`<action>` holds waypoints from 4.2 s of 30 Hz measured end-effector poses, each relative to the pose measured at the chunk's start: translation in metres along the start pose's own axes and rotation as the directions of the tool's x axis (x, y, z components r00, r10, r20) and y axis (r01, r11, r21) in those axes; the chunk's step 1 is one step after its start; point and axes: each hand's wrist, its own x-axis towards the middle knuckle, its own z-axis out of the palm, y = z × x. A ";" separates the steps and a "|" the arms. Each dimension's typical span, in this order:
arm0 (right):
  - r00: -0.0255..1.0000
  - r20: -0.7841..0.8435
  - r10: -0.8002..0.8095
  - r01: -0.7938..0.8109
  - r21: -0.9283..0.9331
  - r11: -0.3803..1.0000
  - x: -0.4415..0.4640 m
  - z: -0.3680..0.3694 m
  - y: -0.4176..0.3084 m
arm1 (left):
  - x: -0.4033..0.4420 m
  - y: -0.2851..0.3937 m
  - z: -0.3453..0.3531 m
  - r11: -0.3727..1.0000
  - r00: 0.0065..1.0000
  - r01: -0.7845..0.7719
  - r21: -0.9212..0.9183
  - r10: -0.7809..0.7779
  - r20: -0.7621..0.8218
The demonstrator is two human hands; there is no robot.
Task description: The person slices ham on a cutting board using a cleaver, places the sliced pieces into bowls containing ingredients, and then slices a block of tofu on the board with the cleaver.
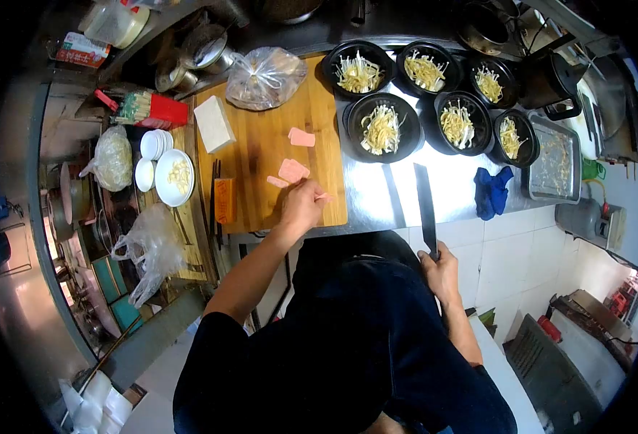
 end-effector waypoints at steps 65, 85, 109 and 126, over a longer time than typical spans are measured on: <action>0.905 0.368 -0.214 0.330 -0.289 0.899 0.031 0.014 -0.044 | -0.046 -0.035 0.022 0.974 0.944 0.113 -0.195 -0.167 -0.285; 0.653 0.692 -0.308 0.735 -0.481 0.477 0.092 0.049 -0.072 | -0.090 -0.020 0.056 0.953 0.979 -0.153 0.260 0.182 -0.090; 0.598 0.747 -0.291 0.788 -0.482 0.383 0.110 0.043 -0.083 | -0.087 -0.019 0.052 0.933 0.984 -0.156 0.324 0.174 -0.026; 0.633 0.765 -0.115 0.718 -0.525 0.457 0.114 0.098 -0.120 | -0.086 -0.015 0.046 0.910 0.984 -0.169 0.379 0.181 0.005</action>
